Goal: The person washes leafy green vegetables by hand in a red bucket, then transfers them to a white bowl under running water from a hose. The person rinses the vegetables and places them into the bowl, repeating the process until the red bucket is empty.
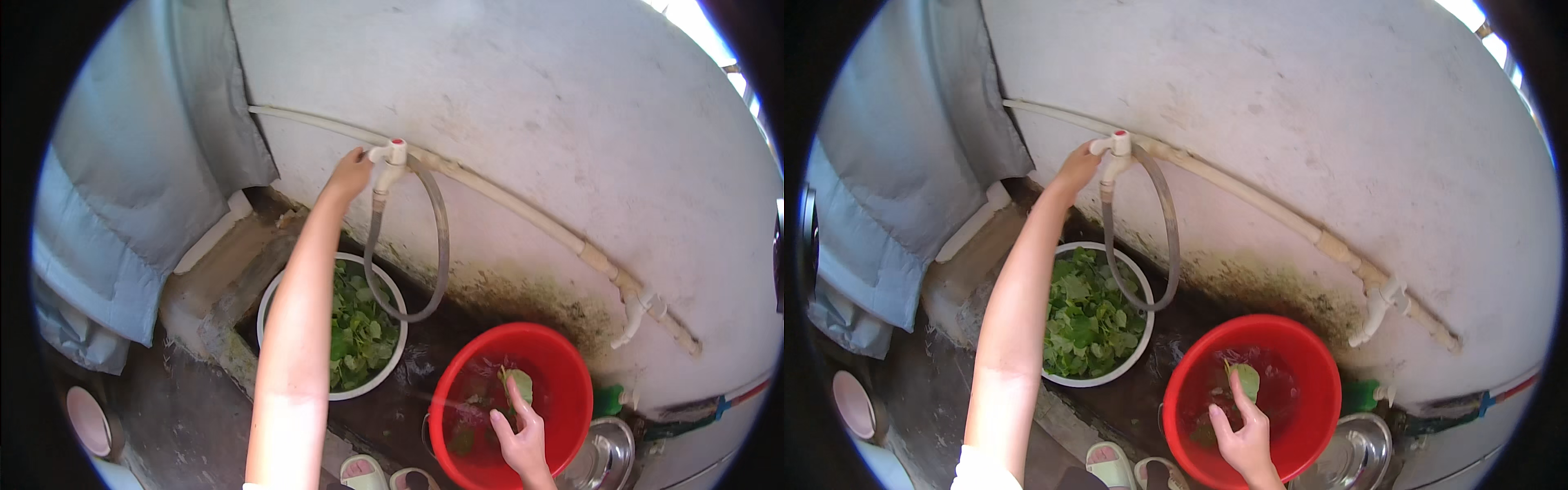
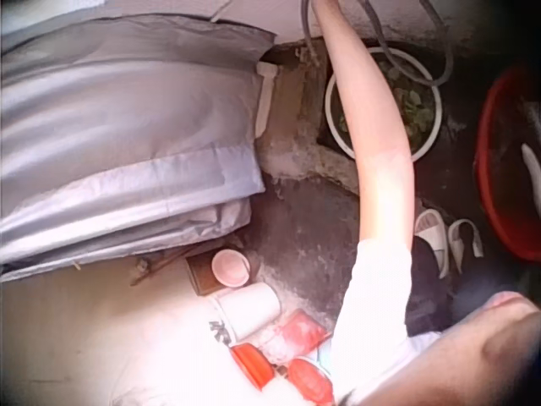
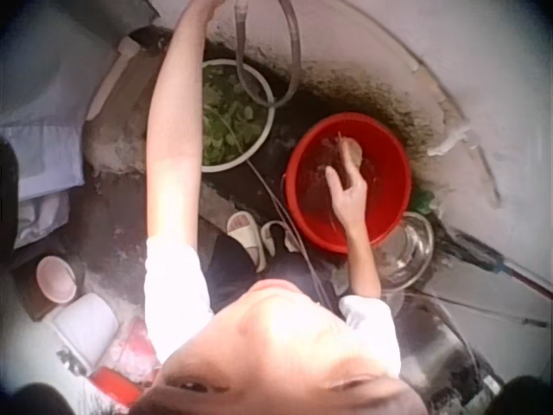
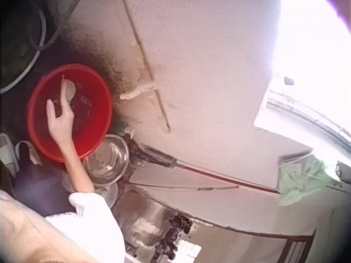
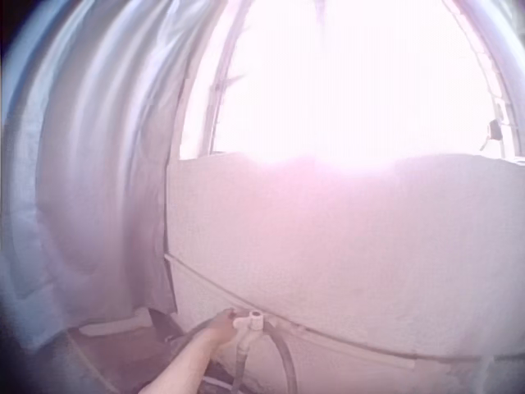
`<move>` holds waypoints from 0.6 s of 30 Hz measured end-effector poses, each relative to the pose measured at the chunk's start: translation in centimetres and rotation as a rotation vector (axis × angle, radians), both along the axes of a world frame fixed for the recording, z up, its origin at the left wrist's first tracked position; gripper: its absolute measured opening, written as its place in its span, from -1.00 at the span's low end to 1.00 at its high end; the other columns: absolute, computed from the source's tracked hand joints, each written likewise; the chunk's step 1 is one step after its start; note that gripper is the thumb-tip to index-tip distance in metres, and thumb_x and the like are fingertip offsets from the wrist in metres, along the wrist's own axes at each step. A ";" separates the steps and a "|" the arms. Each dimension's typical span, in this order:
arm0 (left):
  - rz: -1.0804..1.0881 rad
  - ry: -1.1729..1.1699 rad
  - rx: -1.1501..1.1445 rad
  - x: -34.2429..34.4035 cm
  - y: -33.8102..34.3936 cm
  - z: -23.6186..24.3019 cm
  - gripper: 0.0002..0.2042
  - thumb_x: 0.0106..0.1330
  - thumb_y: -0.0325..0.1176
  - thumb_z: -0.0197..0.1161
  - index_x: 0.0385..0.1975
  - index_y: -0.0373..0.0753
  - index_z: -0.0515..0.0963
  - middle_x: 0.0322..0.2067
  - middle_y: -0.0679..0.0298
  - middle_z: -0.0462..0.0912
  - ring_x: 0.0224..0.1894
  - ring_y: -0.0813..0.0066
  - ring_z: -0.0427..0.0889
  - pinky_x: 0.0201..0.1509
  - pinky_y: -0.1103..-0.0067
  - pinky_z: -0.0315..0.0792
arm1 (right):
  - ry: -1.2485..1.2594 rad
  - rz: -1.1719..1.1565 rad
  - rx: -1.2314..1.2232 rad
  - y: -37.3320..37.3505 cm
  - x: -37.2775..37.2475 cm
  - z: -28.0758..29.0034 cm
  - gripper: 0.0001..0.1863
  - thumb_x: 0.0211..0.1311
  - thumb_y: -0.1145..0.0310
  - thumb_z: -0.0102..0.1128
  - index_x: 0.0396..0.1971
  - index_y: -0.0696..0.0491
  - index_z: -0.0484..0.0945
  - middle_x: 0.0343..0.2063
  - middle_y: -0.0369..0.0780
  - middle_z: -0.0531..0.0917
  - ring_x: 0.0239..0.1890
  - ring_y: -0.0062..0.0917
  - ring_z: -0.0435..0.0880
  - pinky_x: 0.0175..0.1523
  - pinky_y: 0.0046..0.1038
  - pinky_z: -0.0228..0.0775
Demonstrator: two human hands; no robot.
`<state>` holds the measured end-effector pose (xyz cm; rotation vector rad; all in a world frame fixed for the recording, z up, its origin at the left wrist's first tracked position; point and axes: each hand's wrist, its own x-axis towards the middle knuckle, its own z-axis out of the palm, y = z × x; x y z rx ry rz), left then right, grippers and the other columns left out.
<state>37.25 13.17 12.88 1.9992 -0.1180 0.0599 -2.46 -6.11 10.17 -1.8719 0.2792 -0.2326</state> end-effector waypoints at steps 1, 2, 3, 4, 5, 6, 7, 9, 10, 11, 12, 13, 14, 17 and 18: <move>-0.029 0.036 -0.160 -0.9 0.2 -0.9 -0.51 0.22 0.00 -0.04 0.00 -0.25 0.36 -0.16 0.17 0.51 -0.13 0.42 0.45 -0.11 0.45 0.29 | 0.051 -0.060 0.049 -0.5 -1.1 -0.3 -0.51 0.02 0.51 0.10 0.01 0.32 0.29 -0.04 0.00 0.45 0.07 -0.41 0.37 0.14 -0.51 0.13; -0.008 0.118 -0.052 -1.9 0.9 -0.9 -0.55 0.22 -0.04 -0.05 -0.02 -0.22 0.38 -0.30 0.26 0.54 -0.26 0.49 0.43 -0.19 0.51 0.28 | 0.088 -0.064 -0.038 -1.6 -1.8 -0.7 -0.55 0.03 0.50 0.09 -0.03 0.30 0.33 -0.09 0.00 0.48 0.04 -0.41 0.42 0.11 -0.51 0.18; 0.136 0.124 -0.132 -4.0 0.7 -1.2 -0.61 0.20 -0.20 0.01 -0.09 -0.39 0.41 -0.28 0.14 0.55 -0.27 0.43 0.51 -0.17 0.56 0.34 | 0.129 -0.082 -0.131 -3.1 -2.7 -1.3 -0.59 0.04 0.49 0.08 -0.06 0.28 0.37 -0.13 0.00 0.51 0.00 -0.41 0.46 0.08 -0.51 0.22; 0.212 0.051 -0.177 -4.7 2.1 -2.6 -0.62 0.20 -0.22 0.02 -0.13 -0.42 0.42 -0.31 0.15 0.56 -0.32 0.45 0.51 -0.23 0.59 0.35 | 0.176 -0.105 -0.225 -4.7 -3.5 -2.9 -0.66 0.07 0.45 0.06 -0.11 0.22 0.44 -0.18 -0.01 0.54 -0.05 -0.40 0.51 0.02 -0.49 0.29; 0.315 -0.011 -0.128 -5.7 3.5 -3.6 -0.63 0.19 -0.24 0.03 -0.13 -0.40 0.42 -0.34 0.18 0.56 -0.33 0.51 0.51 -0.29 0.62 0.34 | 0.291 -0.088 -0.213 -6.3 -3.8 -4.2 -0.69 0.10 0.41 0.03 -0.13 0.17 0.47 -0.22 -0.02 0.56 -0.10 -0.37 0.54 -0.04 -0.47 0.34; 0.382 -0.120 -0.205 -7.4 3.9 -4.1 -0.69 0.21 -0.27 0.02 -0.18 -0.39 0.44 -0.41 0.21 0.55 -0.36 0.55 0.50 -0.34 0.61 0.34 | 0.331 -0.068 -0.276 -8.2 -4.1 -6.2 -0.73 0.13 0.37 0.01 -0.20 0.15 0.50 -0.34 -0.05 0.59 -0.23 -0.38 0.60 -0.16 -0.46 0.39; 0.358 -0.162 -0.356 -10.2 3.4 -5.3 -0.74 0.22 -0.31 -0.02 -0.24 -0.39 0.44 -0.47 0.26 0.53 -0.41 0.56 0.47 -0.33 0.60 0.35 | 0.342 -0.098 -0.364 -9.8 -4.5 -7.5 -0.77 0.14 0.35 0.00 -0.28 0.17 0.50 -0.49 -0.08 0.59 -0.39 -0.38 0.61 -0.27 -0.47 0.39; 0.140 -0.130 -0.014 -18.4 1.6 -8.3 -0.75 0.21 -0.33 0.01 -0.21 -0.36 0.41 -0.37 0.19 0.50 -0.32 0.44 0.45 -0.18 0.54 0.34 | 0.401 -0.158 -0.210 -12.0 -4.1 -10.7 -0.81 0.12 0.35 0.03 -0.39 0.18 0.46 -0.57 -0.10 0.56 -0.51 -0.34 0.57 -0.37 -0.46 0.36; 0.030 0.070 -0.046 -22.3 -0.4 -11.5 -0.68 0.17 -0.30 0.06 -0.14 -0.37 0.37 -0.26 0.11 0.49 -0.21 0.35 0.46 -0.12 0.52 0.33 | 0.440 -0.153 -0.311 -13.5 -4.3 -12.2 -0.78 0.11 0.36 0.02 -0.27 0.15 0.39 -0.57 -0.04 0.54 -0.49 -0.22 0.57 -0.38 -0.34 0.35; -0.189 0.195 0.160 -25.2 -1.4 -13.4 -0.55 0.10 -0.22 0.16 -0.08 -0.37 0.32 -0.33 0.16 0.50 -0.29 0.45 0.47 -0.17 0.58 0.34 | 0.429 -0.108 -0.384 -14.3 -4.0 -12.9 -0.71 0.12 0.38 -0.01 -0.15 0.12 0.32 -0.58 -0.01 0.54 -0.48 -0.17 0.55 -0.36 -0.28 0.34; -0.210 0.336 0.161 -28.1 -3.2 -15.0 -0.50 0.07 -0.17 0.22 -0.08 -0.38 0.32 -0.30 0.14 0.51 -0.28 0.46 0.48 -0.18 0.57 0.35 | 0.412 -0.059 -0.456 -14.7 -3.7 -13.6 -0.62 0.12 0.39 -0.05 -0.03 0.10 0.24 -0.59 0.01 0.53 -0.46 -0.12 0.54 -0.35 -0.22 0.33; -0.273 0.331 0.209 -30.1 -5.0 -15.7 -0.54 0.09 -0.18 0.21 -0.13 -0.40 0.32 -0.31 0.09 0.54 -0.27 0.36 0.52 -0.19 0.51 0.38 | 0.471 -0.034 -0.480 -15.1 -3.5 -14.2 -0.56 0.12 0.39 -0.06 0.03 0.08 0.17 -0.57 0.04 0.53 -0.43 -0.10 0.54 -0.32 -0.20 0.33; -0.312 0.323 0.126 -31.3 -7.0 -15.2 -0.59 0.11 -0.23 0.18 -0.16 -0.40 0.31 -0.30 -0.01 0.52 -0.25 0.18 0.51 -0.17 0.43 0.37 | 0.532 -0.010 -0.506 -15.6 -3.4 -14.9 -0.50 0.12 0.40 -0.08 0.09 0.07 0.10 -0.55 0.06 0.53 -0.41 -0.08 0.54 -0.29 -0.18 0.33; -0.168 0.240 0.156 -32.8 -10.4 -15.5 -0.74 0.16 -0.34 0.08 -0.27 -0.39 0.30 -0.35 -0.13 0.51 -0.26 -0.09 0.49 -0.20 0.26 0.36 | 0.639 0.055 -0.542 -16.8 -2.8 -19.3 -0.42 0.13 0.35 -0.11 0.17 0.08 -0.01 -0.38 0.11 0.51 -0.27 -0.06 0.51 -0.17 -0.18 0.30; -0.127 0.217 0.218 -32.9 -10.5 -15.1 -0.81 0.17 -0.39 0.04 -0.32 -0.38 0.30 -0.38 -0.12 0.52 -0.27 -0.07 0.49 -0.24 0.25 0.36 | 0.657 0.093 -0.537 -16.3 -2.0 -20.3 -0.40 0.14 0.32 -0.12 0.18 0.09 -0.02 -0.32 0.13 0.50 -0.22 -0.06 0.50 -0.13 -0.18 0.29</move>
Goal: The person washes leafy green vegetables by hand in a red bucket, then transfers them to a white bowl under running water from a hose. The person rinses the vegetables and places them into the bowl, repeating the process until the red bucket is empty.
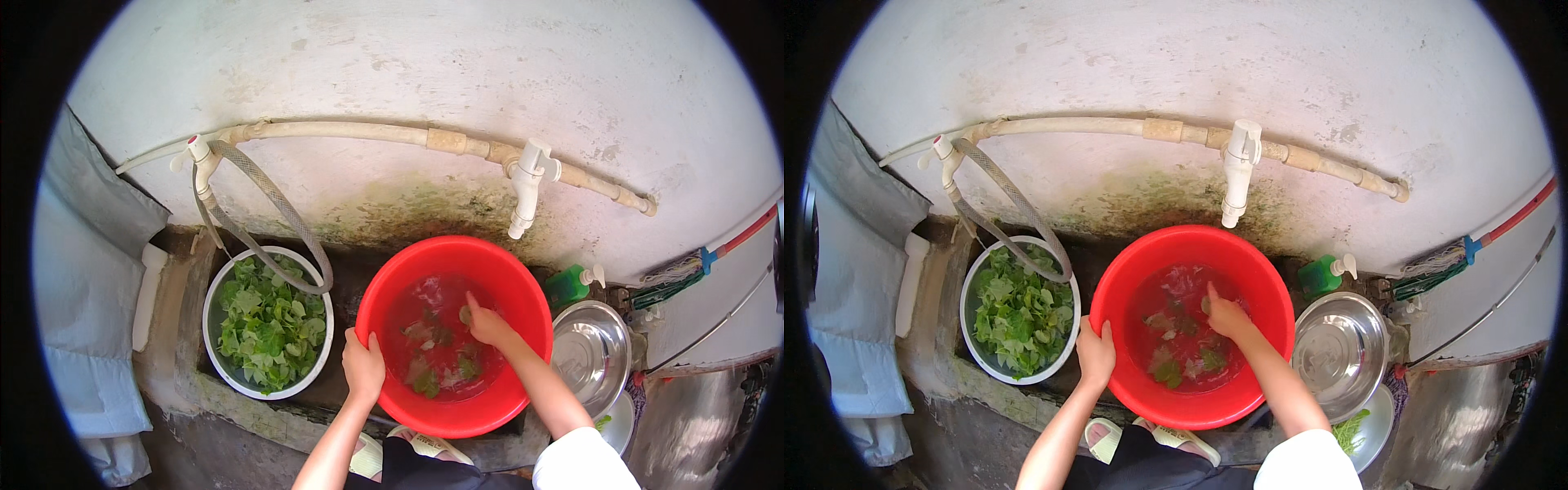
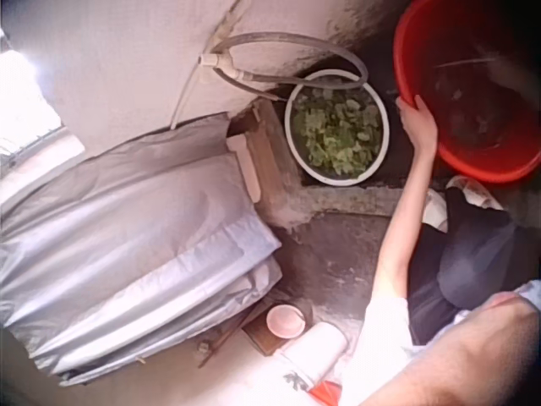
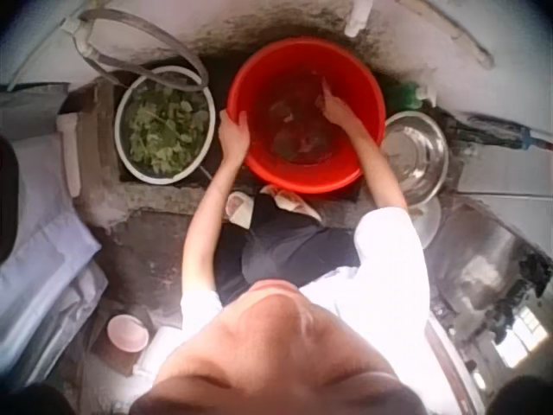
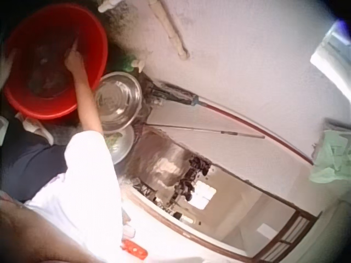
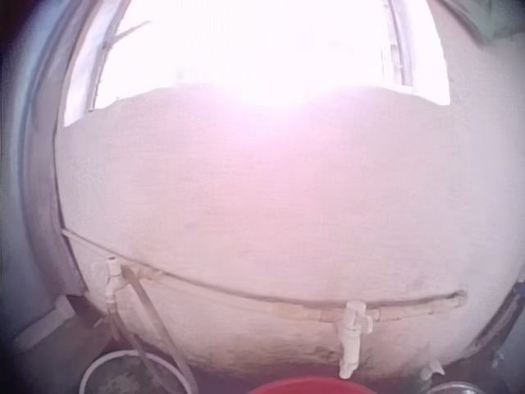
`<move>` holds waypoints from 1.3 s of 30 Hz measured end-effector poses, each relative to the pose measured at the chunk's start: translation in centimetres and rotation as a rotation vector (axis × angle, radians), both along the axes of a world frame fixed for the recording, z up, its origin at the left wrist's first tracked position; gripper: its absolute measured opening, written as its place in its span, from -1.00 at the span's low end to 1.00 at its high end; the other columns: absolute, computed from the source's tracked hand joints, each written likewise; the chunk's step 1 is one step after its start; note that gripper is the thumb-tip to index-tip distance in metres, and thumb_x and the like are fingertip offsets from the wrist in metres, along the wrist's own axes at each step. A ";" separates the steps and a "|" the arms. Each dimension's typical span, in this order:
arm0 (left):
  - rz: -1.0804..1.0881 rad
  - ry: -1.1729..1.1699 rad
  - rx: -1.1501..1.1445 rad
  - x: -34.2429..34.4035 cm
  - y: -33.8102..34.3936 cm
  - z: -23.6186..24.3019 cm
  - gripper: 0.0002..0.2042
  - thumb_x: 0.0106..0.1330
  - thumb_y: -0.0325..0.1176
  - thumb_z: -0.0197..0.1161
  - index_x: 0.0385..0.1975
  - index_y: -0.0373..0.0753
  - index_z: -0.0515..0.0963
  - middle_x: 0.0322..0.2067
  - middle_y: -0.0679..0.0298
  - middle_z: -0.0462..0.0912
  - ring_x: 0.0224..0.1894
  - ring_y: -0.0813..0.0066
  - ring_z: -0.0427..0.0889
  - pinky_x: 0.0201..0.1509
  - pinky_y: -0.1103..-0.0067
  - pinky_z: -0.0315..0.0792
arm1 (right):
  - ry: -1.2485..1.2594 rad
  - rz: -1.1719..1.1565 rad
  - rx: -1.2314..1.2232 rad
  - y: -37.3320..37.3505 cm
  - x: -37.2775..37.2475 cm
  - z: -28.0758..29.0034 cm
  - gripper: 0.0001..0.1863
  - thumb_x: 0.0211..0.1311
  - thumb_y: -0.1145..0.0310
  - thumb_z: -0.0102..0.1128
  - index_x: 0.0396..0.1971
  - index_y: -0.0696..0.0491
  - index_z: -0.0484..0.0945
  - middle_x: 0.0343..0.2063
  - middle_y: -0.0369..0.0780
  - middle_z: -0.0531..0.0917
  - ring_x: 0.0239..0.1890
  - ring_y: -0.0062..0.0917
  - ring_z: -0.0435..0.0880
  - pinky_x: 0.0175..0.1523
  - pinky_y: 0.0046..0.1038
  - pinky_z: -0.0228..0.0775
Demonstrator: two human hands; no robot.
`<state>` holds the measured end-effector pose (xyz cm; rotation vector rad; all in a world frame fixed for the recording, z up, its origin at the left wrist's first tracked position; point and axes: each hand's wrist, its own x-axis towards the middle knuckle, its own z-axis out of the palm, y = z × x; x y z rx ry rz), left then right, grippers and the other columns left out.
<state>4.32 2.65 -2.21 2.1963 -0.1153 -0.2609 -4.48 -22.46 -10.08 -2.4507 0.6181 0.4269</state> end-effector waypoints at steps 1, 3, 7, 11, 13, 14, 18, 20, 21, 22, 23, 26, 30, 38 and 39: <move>0.000 -0.008 0.006 0.2 0.1 0.0 -0.81 0.18 -0.39 0.04 -0.32 -0.38 0.30 -0.39 -0.12 0.52 -0.28 -0.08 0.50 -0.25 0.25 0.36 | -0.006 0.008 0.023 0.3 1.0 -0.9 -0.40 0.15 0.29 -0.13 0.19 0.09 -0.02 -0.25 0.12 0.48 -0.16 -0.07 0.47 -0.07 -0.21 0.27; -0.003 -0.015 0.023 0.3 0.9 -0.3 -0.82 0.18 -0.39 0.03 -0.33 -0.38 0.31 -0.41 -0.12 0.52 -0.30 -0.08 0.50 -0.26 0.24 0.37 | -0.009 0.022 0.073 2.1 4.1 -1.7 -0.40 0.18 0.22 -0.16 0.20 0.09 -0.03 -0.12 0.10 0.44 -0.04 -0.11 0.42 0.04 -0.26 0.22; 0.024 -0.020 0.078 0.3 0.4 -0.4 -0.83 0.18 -0.40 0.03 -0.35 -0.38 0.31 -0.43 -0.12 0.53 -0.33 -0.08 0.51 -0.28 0.24 0.38 | 0.119 -0.023 -0.015 7.2 6.9 -3.8 -0.29 0.10 -0.15 -0.24 0.16 0.04 0.14 0.05 0.00 0.33 0.14 -0.25 0.26 0.21 -0.35 0.04; 0.028 -0.060 0.110 0.1 -0.1 0.2 -0.83 0.17 -0.40 0.03 -0.35 -0.38 0.31 -0.44 -0.13 0.53 -0.34 -0.10 0.51 -0.29 0.23 0.38 | 0.262 0.064 0.127 9.6 6.6 -4.9 -0.21 -0.01 -0.32 -0.29 0.05 0.01 0.34 0.08 -0.06 0.32 0.15 -0.31 0.26 0.22 -0.32 0.02; 0.030 -0.071 0.134 0.2 -0.2 0.5 -0.83 0.17 -0.40 0.03 -0.35 -0.38 0.30 -0.45 -0.14 0.52 -0.34 -0.11 0.51 -0.29 0.23 0.38 | 0.341 0.084 0.265 10.9 5.7 -5.1 -0.30 -0.01 -0.20 -0.18 0.05 -0.02 0.34 0.07 -0.08 0.33 0.13 -0.29 0.29 0.17 -0.31 0.10; 0.032 -0.063 0.140 0.3 -0.1 0.5 -0.83 0.17 -0.40 0.03 -0.36 -0.38 0.30 -0.45 -0.15 0.52 -0.34 -0.11 0.50 -0.29 0.23 0.38 | 0.387 0.093 0.334 11.6 5.0 -5.1 -0.34 -0.01 -0.14 -0.13 0.06 -0.04 0.33 0.07 -0.09 0.34 0.12 -0.28 0.30 0.15 -0.30 0.13; 0.032 -0.037 0.118 0.2 -0.5 -0.6 -0.82 0.17 -0.40 0.04 -0.35 -0.39 0.29 -0.45 -0.16 0.52 -0.34 -0.11 0.51 -0.29 0.24 0.38 | 0.547 0.378 0.665 12.8 0.7 -9.5 -0.47 0.00 0.05 -0.11 -0.06 0.05 0.42 -0.08 -0.07 0.48 -0.05 -0.25 0.46 0.01 -0.27 0.28; 0.020 -0.047 0.106 0.1 -0.8 -0.5 -0.82 0.17 -0.40 0.04 -0.35 -0.40 0.29 -0.45 -0.17 0.52 -0.34 -0.11 0.51 -0.30 0.25 0.39 | 0.367 0.587 0.373 11.5 -2.1 -10.4 -0.58 0.00 0.22 -0.09 -0.12 0.04 0.46 -0.19 -0.08 0.54 -0.16 -0.30 0.54 -0.11 -0.26 0.37; 0.028 -0.056 0.128 0.2 -0.2 -0.5 -0.82 0.17 -0.40 0.04 -0.35 -0.40 0.29 -0.45 -0.17 0.52 -0.34 -0.11 0.51 -0.30 0.25 0.39 | 0.384 0.635 0.345 11.5 -2.0 -8.4 -0.60 -0.02 0.25 -0.08 -0.13 0.04 0.46 -0.22 -0.08 0.54 -0.18 -0.28 0.54 -0.14 -0.27 0.39; 0.044 -0.069 0.159 0.5 0.8 -0.2 -0.82 0.17 -0.40 0.04 -0.35 -0.40 0.29 -0.45 -0.17 0.52 -0.34 -0.11 0.51 -0.30 0.25 0.39 | 0.393 0.691 0.321 11.5 -0.9 -3.5 -0.61 -0.04 0.29 -0.07 -0.15 0.04 0.47 -0.24 -0.08 0.55 -0.20 -0.27 0.55 -0.17 -0.28 0.41; 0.049 -0.067 0.164 0.6 0.9 0.0 -0.81 0.17 -0.40 0.04 -0.35 -0.41 0.29 -0.45 -0.18 0.52 -0.34 -0.11 0.51 -0.30 0.25 0.39 | 0.414 0.726 0.279 10.1 -0.2 -0.3 -0.63 -0.06 0.32 -0.06 -0.17 0.05 0.47 -0.27 -0.07 0.56 -0.22 -0.26 0.56 -0.21 -0.29 0.42; 0.048 -0.058 0.147 0.4 0.0 -0.2 -0.81 0.17 -0.41 0.04 -0.35 -0.42 0.30 -0.45 -0.19 0.51 -0.34 -0.12 0.51 -0.29 0.26 0.39 | 0.031 0.503 -0.048 5.1 0.3 0.9 -0.73 0.01 0.39 -0.06 -0.22 0.01 0.45 -0.23 -0.08 0.49 -0.23 -0.21 0.55 -0.21 -0.23 0.44; 0.043 -0.062 0.139 0.4 -0.5 -0.6 -0.81 0.15 -0.42 0.06 -0.34 -0.44 0.33 -0.43 -0.19 0.52 -0.32 -0.12 0.51 -0.27 0.27 0.39 | -0.055 0.331 -0.358 0.1 2.1 -0.5 -0.74 0.15 0.29 -0.13 -0.15 -0.07 0.36 -0.07 -0.21 0.36 -0.01 -0.22 0.36 -0.04 -0.11 0.31; 0.061 -0.036 0.118 0.3 -0.8 -0.2 -0.80 0.15 -0.42 0.06 -0.34 -0.44 0.33 -0.42 -0.19 0.51 -0.30 -0.13 0.50 -0.24 0.26 0.38 | 0.555 0.287 0.042 4.5 0.1 -7.3 -0.42 0.18 0.01 -0.33 0.20 -0.09 0.08 0.23 -0.25 0.05 0.26 -0.21 -0.02 0.23 0.05 -0.18; 0.061 -0.029 0.105 0.2 -1.2 -0.2 -0.80 0.15 -0.42 0.06 -0.34 -0.44 0.33 -0.42 -0.19 0.51 -0.30 -0.13 0.50 -0.24 0.26 0.38 | 0.547 0.233 0.056 5.2 -0.8 -9.8 -0.48 0.16 0.06 -0.29 0.12 -0.06 0.19 0.15 -0.21 0.20 0.17 -0.19 0.14 0.16 -0.05 0.01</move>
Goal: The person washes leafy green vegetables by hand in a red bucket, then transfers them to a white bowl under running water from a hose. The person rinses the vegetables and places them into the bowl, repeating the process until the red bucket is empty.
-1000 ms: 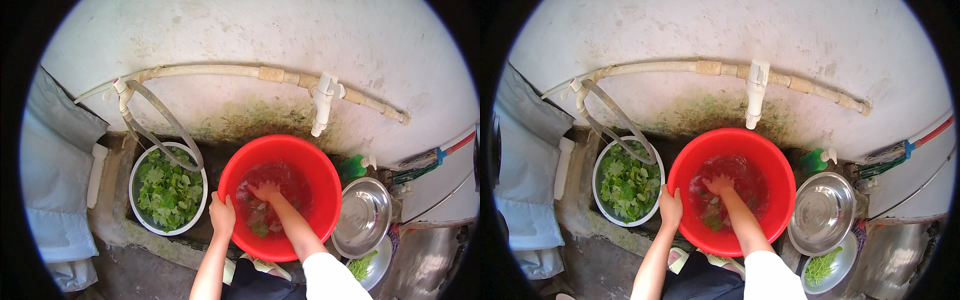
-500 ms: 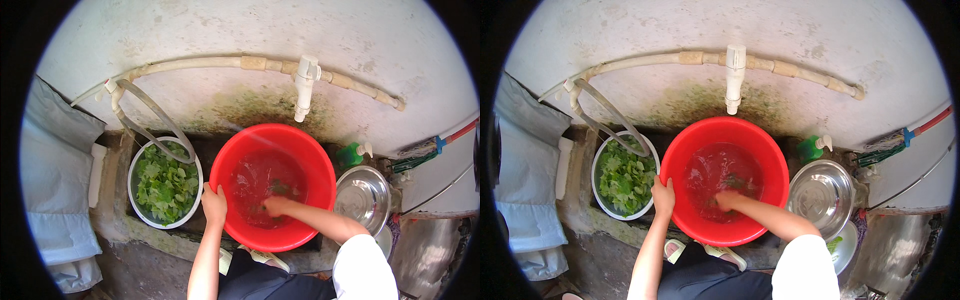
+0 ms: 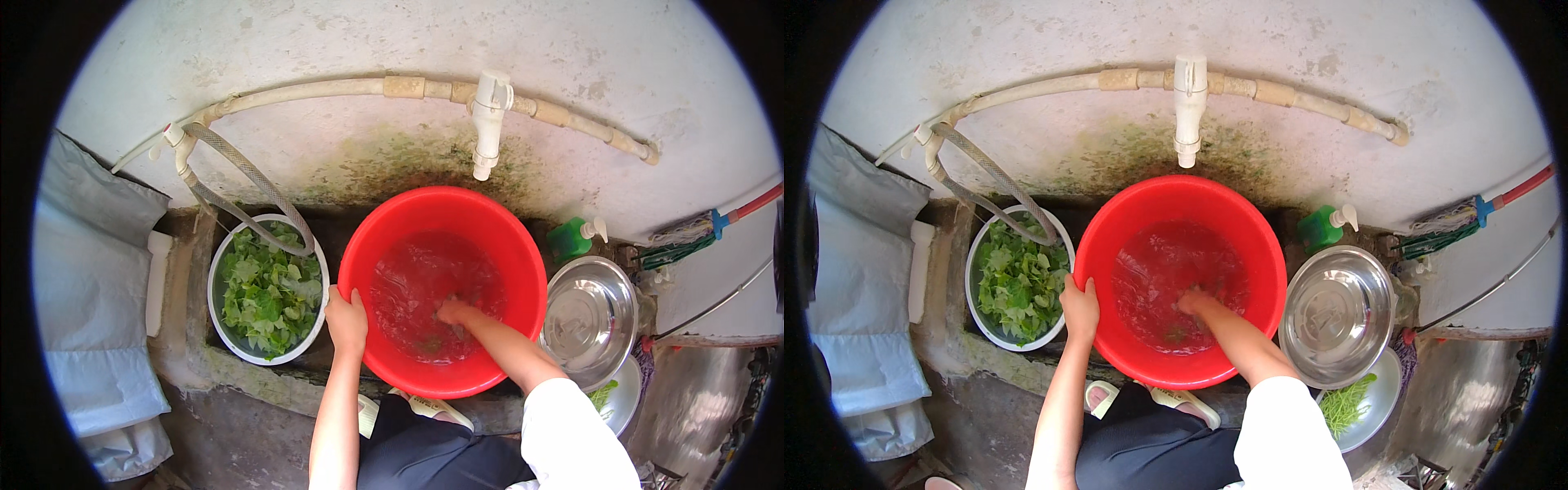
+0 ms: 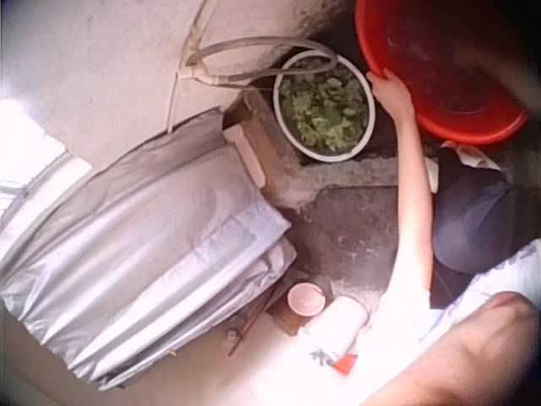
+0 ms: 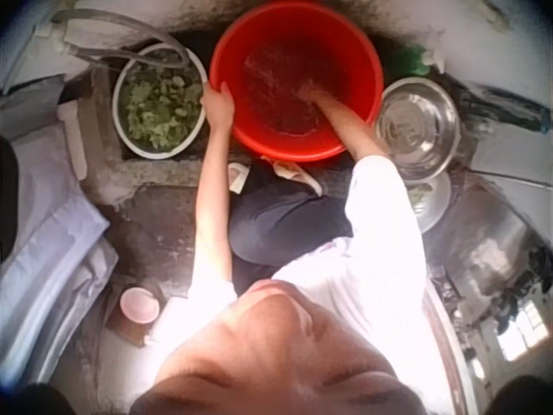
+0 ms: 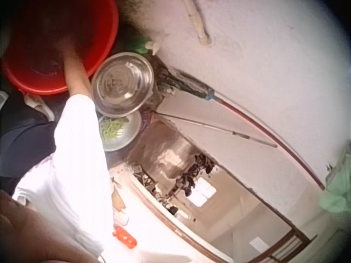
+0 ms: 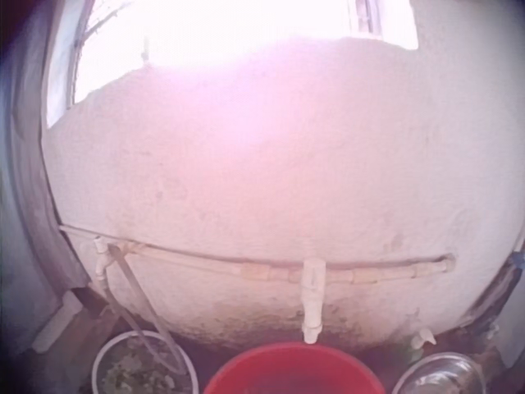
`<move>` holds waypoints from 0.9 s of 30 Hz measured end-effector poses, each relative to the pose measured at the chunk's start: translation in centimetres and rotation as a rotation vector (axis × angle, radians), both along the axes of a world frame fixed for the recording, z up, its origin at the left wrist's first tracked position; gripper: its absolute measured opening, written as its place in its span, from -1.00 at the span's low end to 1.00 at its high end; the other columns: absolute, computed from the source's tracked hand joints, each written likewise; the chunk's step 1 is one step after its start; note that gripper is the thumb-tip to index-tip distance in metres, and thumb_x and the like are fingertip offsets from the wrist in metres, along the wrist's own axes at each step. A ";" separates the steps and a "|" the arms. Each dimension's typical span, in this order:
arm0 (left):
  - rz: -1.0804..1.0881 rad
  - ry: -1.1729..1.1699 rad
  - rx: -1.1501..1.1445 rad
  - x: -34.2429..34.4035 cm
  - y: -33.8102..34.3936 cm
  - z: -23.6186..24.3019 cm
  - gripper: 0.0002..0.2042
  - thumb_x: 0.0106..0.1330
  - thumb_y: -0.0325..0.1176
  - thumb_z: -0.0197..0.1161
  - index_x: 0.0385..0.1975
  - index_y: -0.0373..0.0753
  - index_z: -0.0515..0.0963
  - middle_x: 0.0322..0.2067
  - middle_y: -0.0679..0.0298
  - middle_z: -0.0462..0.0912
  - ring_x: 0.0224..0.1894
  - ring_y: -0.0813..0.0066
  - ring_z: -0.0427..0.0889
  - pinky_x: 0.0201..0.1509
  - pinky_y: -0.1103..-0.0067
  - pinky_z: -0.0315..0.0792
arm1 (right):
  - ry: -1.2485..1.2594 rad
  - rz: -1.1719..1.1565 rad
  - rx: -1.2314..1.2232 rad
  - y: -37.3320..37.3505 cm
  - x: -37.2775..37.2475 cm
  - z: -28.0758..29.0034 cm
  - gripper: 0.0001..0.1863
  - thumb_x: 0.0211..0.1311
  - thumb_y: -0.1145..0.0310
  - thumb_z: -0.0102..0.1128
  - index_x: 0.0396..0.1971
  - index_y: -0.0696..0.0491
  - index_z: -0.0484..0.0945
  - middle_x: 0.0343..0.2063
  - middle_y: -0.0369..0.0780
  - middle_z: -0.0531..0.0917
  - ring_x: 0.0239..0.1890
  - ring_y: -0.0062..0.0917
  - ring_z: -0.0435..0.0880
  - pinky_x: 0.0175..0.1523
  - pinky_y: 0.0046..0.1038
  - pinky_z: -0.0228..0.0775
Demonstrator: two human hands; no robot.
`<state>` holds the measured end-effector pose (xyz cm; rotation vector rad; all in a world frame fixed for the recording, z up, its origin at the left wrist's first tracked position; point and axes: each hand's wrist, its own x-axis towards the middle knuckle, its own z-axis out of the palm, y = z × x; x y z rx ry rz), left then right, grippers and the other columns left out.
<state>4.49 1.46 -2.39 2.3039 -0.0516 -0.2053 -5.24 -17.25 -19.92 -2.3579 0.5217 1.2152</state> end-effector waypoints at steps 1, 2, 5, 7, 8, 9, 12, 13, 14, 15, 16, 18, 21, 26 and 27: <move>-0.003 0.005 0.003 0.0 -0.2 0.0 -0.81 0.15 -0.42 0.06 -0.35 -0.44 0.33 -0.42 -0.19 0.51 -0.30 -0.13 0.50 -0.24 0.26 0.38 | -0.005 -0.052 0.002 1.0 -1.0 -2.1 -0.53 0.15 0.11 -0.24 0.04 -0.03 0.30 0.06 -0.17 0.34 0.09 -0.17 0.29 0.09 -0.15 0.19; 0.004 0.004 0.024 0.1 0.3 0.0 -0.81 0.15 -0.42 0.06 -0.35 -0.44 0.33 -0.42 -0.19 0.51 -0.30 -0.13 0.50 -0.24 0.26 0.38 | 0.094 -0.380 0.308 3.0 -2.1 -2.6 -0.57 0.14 0.13 -0.21 -0.03 -0.01 0.36 -0.07 -0.17 0.44 -0.06 -0.24 0.41 -0.04 -0.19 0.29; 0.017 -0.023 0.064 0.6 2.0 -0.3 -0.81 0.15 -0.42 0.06 -0.35 -0.43 0.32 -0.43 -0.19 0.51 -0.31 -0.13 0.50 -0.25 0.25 0.38 | 0.267 -0.549 0.694 6.2 -0.3 4.2 -0.66 0.15 0.16 -0.18 -0.19 0.01 0.47 -0.32 -0.20 0.55 -0.38 -0.40 0.54 -0.35 -0.26 0.39; 0.002 -0.023 0.030 0.4 1.2 -0.3 -0.82 0.15 -0.42 0.05 -0.36 -0.43 0.32 -0.43 -0.19 0.51 -0.31 -0.12 0.50 -0.25 0.25 0.38 | 0.324 -0.548 0.780 5.2 0.2 6.5 -0.67 0.17 0.13 -0.17 -0.28 0.01 0.50 -0.42 -0.22 0.56 -0.52 -0.49 0.52 -0.50 -0.32 0.36; 0.000 -0.015 0.010 0.2 0.8 -0.3 -0.82 0.15 -0.42 0.05 -0.36 -0.43 0.32 -0.43 -0.19 0.51 -0.32 -0.12 0.50 -0.25 0.25 0.38 | 0.352 -0.606 0.851 4.5 0.3 6.2 -0.66 0.17 0.10 -0.17 -0.33 0.01 0.52 -0.46 -0.23 0.56 -0.58 -0.52 0.51 -0.55 -0.38 0.34; -0.003 -0.008 -0.010 0.2 0.4 -0.3 -0.82 0.15 -0.42 0.05 -0.36 -0.43 0.32 -0.43 -0.19 0.51 -0.32 -0.12 0.50 -0.25 0.25 0.38 | 0.380 -0.665 0.921 3.9 0.4 5.9 -0.64 0.18 0.07 -0.17 -0.37 0.01 0.53 -0.51 -0.24 0.55 -0.64 -0.56 0.49 -0.60 -0.43 0.32; -0.017 -0.009 0.045 0.1 0.5 -0.3 -0.81 0.15 -0.42 0.06 -0.37 -0.43 0.32 -0.43 -0.19 0.51 -0.33 -0.12 0.50 -0.27 0.25 0.38 | 0.231 -0.446 0.746 2.6 1.8 8.8 -0.56 0.16 -0.04 -0.16 -0.53 0.02 0.51 -0.71 -0.26 0.48 -0.80 -0.59 0.40 -0.71 -0.50 0.24; 0.000 -0.015 0.057 0.2 1.2 -0.3 -0.81 0.14 -0.42 0.06 -0.36 -0.43 0.32 -0.44 -0.18 0.51 -0.33 -0.13 0.50 -0.27 0.25 0.39 | 0.052 -0.463 0.685 3.1 2.6 12.9 -0.52 0.12 -0.11 -0.09 -0.55 0.03 0.53 -0.84 -0.30 0.39 -0.86 -0.63 0.31 -0.72 -0.54 0.21; 0.009 -0.022 0.057 0.3 1.4 -0.1 -0.81 0.14 -0.42 0.06 -0.36 -0.43 0.32 -0.45 -0.18 0.51 -0.34 -0.13 0.50 -0.28 0.25 0.39 | -0.051 -0.477 0.668 2.5 3.2 15.6 -0.55 0.09 -0.06 0.00 -0.57 0.07 0.53 -0.82 -0.31 0.39 -0.84 -0.63 0.31 -0.70 -0.54 0.20; 0.011 -0.028 0.046 0.4 1.1 -0.1 -0.81 0.14 -0.41 0.06 -0.36 -0.43 0.32 -0.45 -0.18 0.51 -0.34 -0.13 0.50 -0.28 0.25 0.39 | -0.200 -0.466 0.605 1.3 3.4 15.4 -0.59 0.06 -0.01 0.07 -0.56 0.09 0.53 -0.82 -0.31 0.38 -0.83 -0.63 0.29 -0.70 -0.55 0.15; 0.009 -0.028 0.047 0.3 1.0 -0.1 -0.80 0.14 -0.41 0.06 -0.36 -0.43 0.31 -0.46 -0.18 0.51 -0.34 -0.13 0.50 -0.29 0.25 0.39 | -0.285 -0.413 0.588 -0.4 3.3 15.5 -0.62 0.05 0.03 0.09 -0.56 0.09 0.53 -0.83 -0.30 0.36 -0.81 -0.63 0.30 -0.70 -0.53 0.14; 0.004 -0.034 0.044 0.1 0.7 -0.2 -0.80 0.14 -0.41 0.07 -0.36 -0.43 0.31 -0.47 -0.18 0.51 -0.35 -0.14 0.50 -0.29 0.25 0.39 | -0.302 -0.496 0.392 -2.7 3.9 17.6 -0.70 -0.01 0.15 0.13 -0.55 0.12 0.54 -0.79 -0.20 0.42 -0.79 -0.53 0.39 -0.67 -0.45 0.23; 0.001 -0.036 0.059 0.3 0.7 -0.3 -0.81 0.14 -0.41 0.07 -0.38 -0.42 0.31 -0.47 -0.20 0.51 -0.36 -0.15 0.50 -0.30 0.23 0.38 | -0.533 -0.303 0.210 -6.3 4.7 14.2 -0.64 -0.03 0.16 0.10 -0.33 0.14 0.52 -0.52 -0.05 0.57 -0.54 -0.30 0.57 -0.41 -0.33 0.41; 0.008 -0.034 0.044 0.4 1.4 -0.6 -0.81 0.14 -0.41 0.07 -0.38 -0.42 0.31 -0.46 -0.20 0.51 -0.35 -0.15 0.49 -0.28 0.22 0.38 | -0.301 -0.249 -0.068 -6.7 6.2 12.3 -0.57 0.08 0.22 -0.12 -0.09 0.13 0.41 -0.17 0.00 0.51 -0.16 -0.20 0.53 -0.03 -0.25 0.35; -0.008 -0.020 0.020 0.2 0.5 -0.7 -0.81 0.14 -0.41 0.07 -0.38 -0.42 0.31 -0.46 -0.20 0.51 -0.34 -0.14 0.49 -0.27 0.22 0.38 | -0.315 -0.142 -0.117 -8.4 5.7 8.9 -0.58 0.09 0.24 -0.15 -0.08 0.12 0.41 -0.15 -0.01 0.50 -0.14 -0.20 0.52 -0.03 -0.25 0.34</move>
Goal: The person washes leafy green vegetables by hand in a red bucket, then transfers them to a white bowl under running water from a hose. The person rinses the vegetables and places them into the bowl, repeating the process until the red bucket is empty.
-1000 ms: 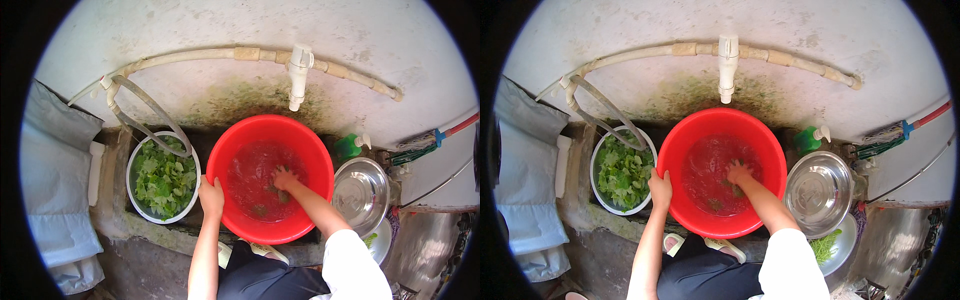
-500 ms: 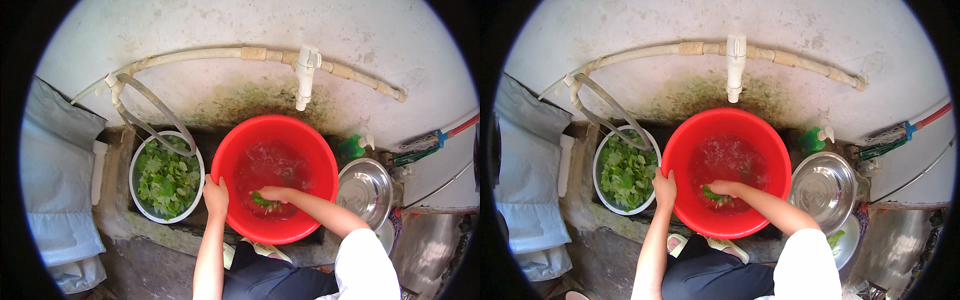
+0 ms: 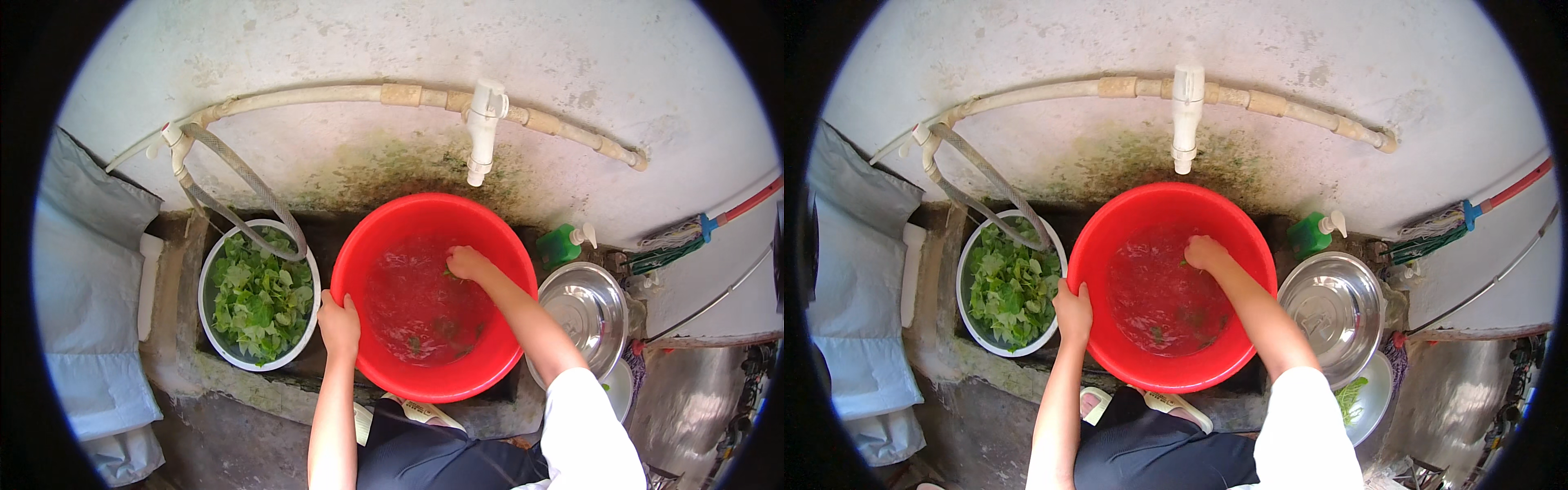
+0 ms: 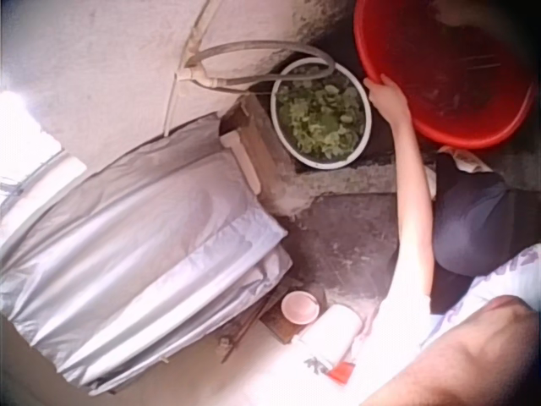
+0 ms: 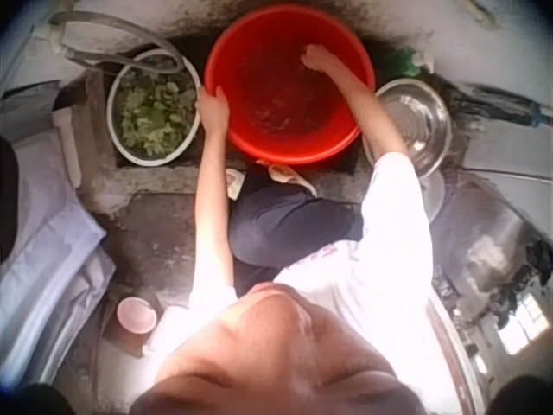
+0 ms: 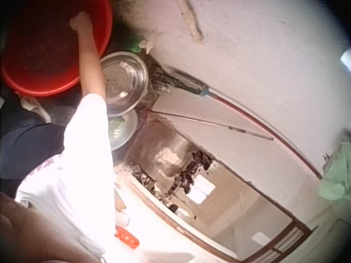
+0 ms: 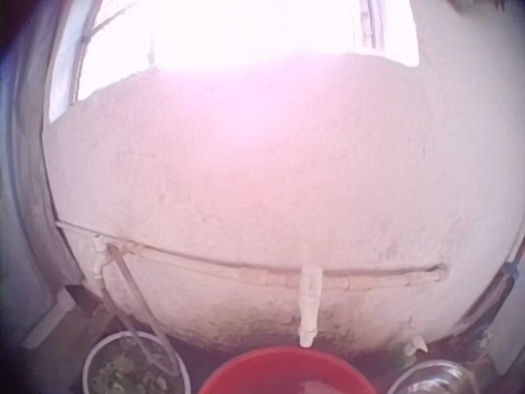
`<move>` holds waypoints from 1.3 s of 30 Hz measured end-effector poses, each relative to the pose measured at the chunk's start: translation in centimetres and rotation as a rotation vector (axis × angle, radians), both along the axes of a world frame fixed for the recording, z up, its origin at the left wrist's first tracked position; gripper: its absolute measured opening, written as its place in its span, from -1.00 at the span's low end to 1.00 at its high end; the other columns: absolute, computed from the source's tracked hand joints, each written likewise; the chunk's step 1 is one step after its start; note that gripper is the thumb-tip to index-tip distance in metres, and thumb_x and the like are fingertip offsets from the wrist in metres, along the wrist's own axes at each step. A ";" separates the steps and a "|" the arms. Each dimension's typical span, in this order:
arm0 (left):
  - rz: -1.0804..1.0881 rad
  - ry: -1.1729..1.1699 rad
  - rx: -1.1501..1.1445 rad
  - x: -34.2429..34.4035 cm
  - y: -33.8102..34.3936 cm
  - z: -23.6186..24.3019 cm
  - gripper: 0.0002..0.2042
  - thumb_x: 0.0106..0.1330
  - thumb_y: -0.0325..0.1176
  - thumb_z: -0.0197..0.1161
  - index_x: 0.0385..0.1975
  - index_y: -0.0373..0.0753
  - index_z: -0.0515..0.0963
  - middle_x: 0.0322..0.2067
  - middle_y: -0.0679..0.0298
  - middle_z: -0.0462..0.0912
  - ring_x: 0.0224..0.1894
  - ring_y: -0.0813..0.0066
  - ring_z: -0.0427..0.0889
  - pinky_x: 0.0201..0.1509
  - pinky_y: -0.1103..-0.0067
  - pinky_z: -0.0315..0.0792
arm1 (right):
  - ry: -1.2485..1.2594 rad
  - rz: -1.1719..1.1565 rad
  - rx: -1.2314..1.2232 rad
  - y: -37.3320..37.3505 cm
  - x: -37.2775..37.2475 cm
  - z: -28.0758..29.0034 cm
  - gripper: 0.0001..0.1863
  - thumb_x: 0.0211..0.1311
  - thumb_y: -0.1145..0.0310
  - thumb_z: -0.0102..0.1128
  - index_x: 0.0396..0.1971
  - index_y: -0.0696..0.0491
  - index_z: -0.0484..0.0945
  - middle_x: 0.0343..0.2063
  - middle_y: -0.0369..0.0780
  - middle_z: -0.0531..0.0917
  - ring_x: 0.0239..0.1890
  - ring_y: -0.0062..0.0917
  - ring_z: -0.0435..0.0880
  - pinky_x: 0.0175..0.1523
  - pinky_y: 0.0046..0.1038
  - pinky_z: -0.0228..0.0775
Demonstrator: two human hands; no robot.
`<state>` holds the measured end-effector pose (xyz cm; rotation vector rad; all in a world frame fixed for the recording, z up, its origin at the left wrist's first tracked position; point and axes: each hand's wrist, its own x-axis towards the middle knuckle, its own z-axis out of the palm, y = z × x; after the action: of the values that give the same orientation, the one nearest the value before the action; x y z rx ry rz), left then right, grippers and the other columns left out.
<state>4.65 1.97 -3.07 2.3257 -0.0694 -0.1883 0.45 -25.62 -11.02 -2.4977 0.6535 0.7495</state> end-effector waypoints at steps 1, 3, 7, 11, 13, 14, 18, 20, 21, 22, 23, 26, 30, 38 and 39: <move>-0.023 0.019 -0.042 -0.4 -1.5 0.2 -0.81 0.14 -0.40 0.07 -0.38 -0.42 0.31 -0.45 -0.20 0.51 -0.34 -0.14 0.50 -0.27 0.22 0.38 | 0.006 0.092 -0.082 -2.9 -1.1 -3.8 -0.59 0.10 0.26 -0.18 -0.08 0.11 0.42 -0.12 -0.01 0.48 -0.12 -0.21 0.51 -0.02 -0.24 0.34; 0.006 0.022 0.013 0.2 0.2 0.3 -0.80 0.14 -0.40 0.06 -0.37 -0.42 0.31 -0.45 -0.19 0.51 -0.34 -0.14 0.50 -0.26 0.22 0.38 | -0.043 0.111 -0.127 1.4 0.1 -4.7 -0.60 0.11 0.30 -0.21 -0.07 0.08 0.43 -0.10 -0.03 0.47 -0.08 -0.20 0.49 -0.03 -0.25 0.35; 0.020 0.034 0.045 0.3 0.6 0.3 -0.81 0.15 -0.40 0.05 -0.37 -0.42 0.31 -0.45 -0.19 0.51 -0.34 -0.13 0.50 -0.28 0.23 0.39 | 0.088 -0.085 -0.221 6.1 -0.5 -4.5 -0.63 0.12 0.32 -0.19 -0.06 -0.04 0.44 -0.07 -0.09 0.47 -0.04 -0.18 0.46 -0.05 -0.24 0.35; 0.009 0.018 0.031 0.2 0.3 0.4 -0.80 0.14 -0.40 0.06 -0.36 -0.42 0.31 -0.45 -0.19 0.51 -0.33 -0.13 0.51 -0.28 0.23 0.40 | 0.440 0.060 -0.204 7.3 -2.5 -8.3 -0.61 0.13 0.30 -0.16 -0.02 -0.10 0.43 0.01 -0.14 0.42 0.04 -0.20 0.40 0.03 -0.22 0.27; 0.014 0.030 0.037 0.2 0.1 0.4 -0.80 0.14 -0.40 0.06 -0.37 -0.42 0.31 -0.45 -0.19 0.51 -0.34 -0.13 0.51 -0.28 0.23 0.40 | 0.534 0.005 -0.116 8.4 -4.9 -11.0 -0.59 0.13 0.25 -0.16 0.01 -0.05 0.39 0.10 -0.19 0.32 0.13 -0.32 0.30 0.12 -0.22 0.15; 0.012 0.023 0.035 0.2 0.1 0.4 -0.80 0.14 -0.39 0.06 -0.37 -0.42 0.31 -0.45 -0.19 0.51 -0.34 -0.13 0.51 -0.28 0.22 0.40 | 0.566 -0.036 -0.041 9.0 -5.9 -11.8 -0.57 0.13 0.23 -0.15 0.03 -0.05 0.38 0.13 -0.21 0.29 0.16 -0.37 0.27 0.15 -0.22 0.11; 0.019 0.002 0.062 0.5 1.1 0.0 -0.80 0.14 -0.39 0.06 -0.38 -0.40 0.31 -0.46 -0.19 0.51 -0.36 -0.14 0.51 -0.30 0.21 0.40 | 0.342 -0.352 0.576 13.8 -5.1 -5.1 -0.58 0.08 0.15 -0.15 -0.12 0.04 0.47 -0.15 -0.14 0.50 -0.17 -0.38 0.50 -0.11 -0.19 0.30; 0.000 0.010 0.031 0.1 -0.1 0.0 -0.81 0.14 -0.38 0.06 -0.38 -0.40 0.31 -0.47 -0.19 0.51 -0.37 -0.14 0.51 -0.31 0.21 0.40 | 0.452 -0.481 1.058 13.1 -4.8 -6.9 -0.62 0.11 0.11 -0.20 -0.32 0.06 0.51 -0.46 -0.17 0.56 -0.50 -0.40 0.54 -0.44 -0.29 0.34; 0.000 0.009 0.026 0.1 -0.3 0.2 -0.81 0.14 -0.38 0.06 -0.38 -0.40 0.31 -0.47 -0.19 0.51 -0.37 -0.14 0.51 -0.31 0.21 0.40 | 0.577 -0.515 1.290 13.5 -3.9 -7.1 -0.63 0.13 0.10 -0.23 -0.44 0.04 0.51 -0.61 -0.21 0.54 -0.66 -0.44 0.50 -0.61 -0.38 0.30; -0.001 0.010 0.019 0.0 -0.5 0.2 -0.81 0.14 -0.38 0.06 -0.38 -0.40 0.31 -0.47 -0.19 0.51 -0.37 -0.14 0.51 -0.31 0.21 0.40 | 0.567 -0.509 1.318 13.5 -3.6 -7.1 -0.64 0.15 0.10 -0.22 -0.45 0.03 0.50 -0.61 -0.23 0.54 -0.67 -0.48 0.49 -0.63 -0.43 0.27; 0.005 -0.004 0.041 0.2 0.2 0.1 -0.81 0.14 -0.38 0.06 -0.38 -0.40 0.31 -0.48 -0.19 0.51 -0.37 -0.14 0.51 -0.32 0.21 0.40 | 0.568 -0.481 1.366 14.9 -2.6 -5.5 -0.65 0.16 0.10 -0.22 -0.46 0.02 0.49 -0.61 -0.26 0.53 -0.67 -0.52 0.47 -0.65 -0.49 0.25; 0.000 -0.021 0.043 0.2 0.3 -0.1 -0.81 0.14 -0.38 0.06 -0.39 -0.40 0.31 -0.49 -0.19 0.51 -0.38 -0.13 0.51 -0.32 0.21 0.41 | 0.494 -0.351 1.317 15.5 -1.9 -1.2 -0.63 0.17 0.08 -0.24 -0.55 0.00 0.48 -0.66 -0.26 0.53 -0.73 -0.57 0.45 -0.71 -0.57 0.17; 0.013 -0.026 0.057 0.3 0.5 0.3 -0.80 0.14 -0.38 0.06 -0.39 -0.41 0.31 -0.49 -0.19 0.51 -0.38 -0.12 0.51 -0.34 0.22 0.41 | 0.253 -0.153 1.004 14.3 -0.6 3.2 -0.64 0.11 0.07 -0.08 -0.58 0.06 0.51 -0.72 -0.29 0.50 -0.75 -0.62 0.44 -0.68 -0.59 0.23; 0.001 0.004 0.026 0.2 0.3 0.1 -0.80 0.14 -0.39 0.05 -0.38 -0.42 0.32 -0.47 -0.18 0.52 -0.37 -0.11 0.51 -0.31 0.24 0.41 | -0.194 0.191 0.148 4.7 0.9 4.2 -0.67 -0.19 0.19 0.22 -0.41 0.10 0.59 -0.31 -0.08 0.57 -0.32 -0.24 0.57 -0.22 -0.29 0.42; 0.005 0.006 0.023 0.3 0.4 0.2 -0.80 0.14 -0.39 0.05 -0.38 -0.42 0.32 -0.47 -0.18 0.52 -0.36 -0.11 0.51 -0.31 0.24 0.40 | -0.183 0.169 0.046 4.2 0.7 3.8 -0.66 -0.17 0.19 0.22 -0.36 0.06 0.59 -0.27 -0.11 0.57 -0.28 -0.23 0.57 -0.19 -0.28 0.42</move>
<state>4.93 2.37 -2.91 2.3478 -0.0594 -0.1944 1.16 -21.39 -7.22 -2.5634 0.3605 0.5769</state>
